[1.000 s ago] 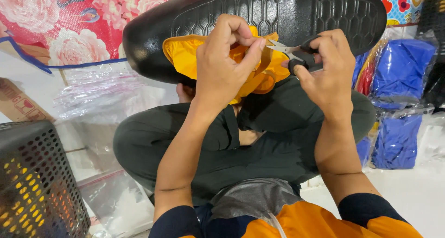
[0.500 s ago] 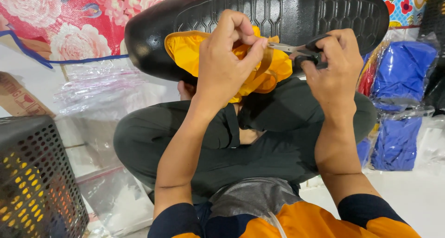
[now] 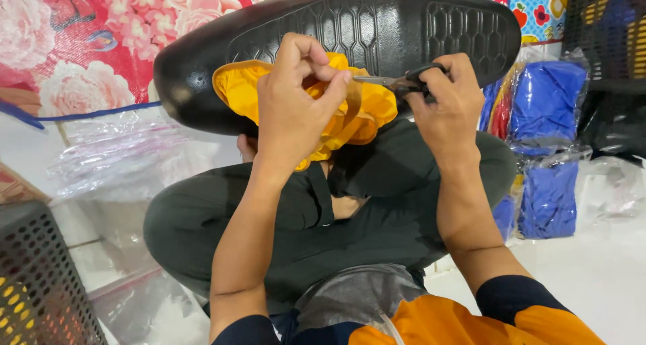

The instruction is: Trimming excess material from the edges of a yellow fabric cover using scissors

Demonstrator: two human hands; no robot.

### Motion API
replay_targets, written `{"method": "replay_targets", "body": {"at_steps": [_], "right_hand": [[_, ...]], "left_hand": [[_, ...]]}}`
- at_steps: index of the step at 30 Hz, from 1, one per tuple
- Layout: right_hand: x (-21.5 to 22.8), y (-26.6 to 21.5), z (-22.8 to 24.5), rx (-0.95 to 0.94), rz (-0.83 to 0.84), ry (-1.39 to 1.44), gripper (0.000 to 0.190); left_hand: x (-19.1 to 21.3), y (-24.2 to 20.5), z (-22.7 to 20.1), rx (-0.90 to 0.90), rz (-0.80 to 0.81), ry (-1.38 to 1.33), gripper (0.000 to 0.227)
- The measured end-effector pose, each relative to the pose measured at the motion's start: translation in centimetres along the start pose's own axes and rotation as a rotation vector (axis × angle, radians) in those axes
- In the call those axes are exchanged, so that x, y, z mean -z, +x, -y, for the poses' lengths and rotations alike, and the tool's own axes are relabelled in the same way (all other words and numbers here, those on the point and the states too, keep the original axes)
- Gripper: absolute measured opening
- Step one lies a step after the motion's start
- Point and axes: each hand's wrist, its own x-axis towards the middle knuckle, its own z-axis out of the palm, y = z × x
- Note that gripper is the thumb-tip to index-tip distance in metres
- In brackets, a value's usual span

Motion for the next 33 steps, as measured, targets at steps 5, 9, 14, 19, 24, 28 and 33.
{"method": "replay_targets", "body": {"at_steps": [5,9,14,19,24,28,33], "right_hand": [[0.6,0.2,0.1,-0.052,0.026,0.138,0.021],[1.0,0.4,-2.5,-0.143,0.076,0.469,0.017],[-0.7,0.0,-11.4,-0.115,0.208,0.074,0.021],[-4.9,-0.2,-17.8,-0.141,0.356,-0.394,0.057],[-7.9,0.2,-15.8,-0.646,0.551,-0.397,0.056],[-8.9,-0.6,-17.6,-0.629,0.382,-0.400,0.044],[-8.2,-0.3,-16.1,-0.777,0.456,-0.237,0.036]], "left_hand": [[0.1,0.2,0.0,-0.042,-0.006,-0.002,0.026],[0.2,0.2,0.0,-0.036,-0.003,-0.039,0.025],[0.5,0.1,-0.6,-0.041,-0.001,-0.064,0.023],[0.4,0.0,-0.7,-0.090,-0.011,-0.009,0.024],[0.6,-0.5,-0.2,-0.086,-0.041,-0.034,0.021],[0.9,-0.6,-0.7,-0.128,-0.069,-0.052,0.023],[1.3,-0.7,-0.9,-0.229,-0.053,-0.124,0.019]]}}
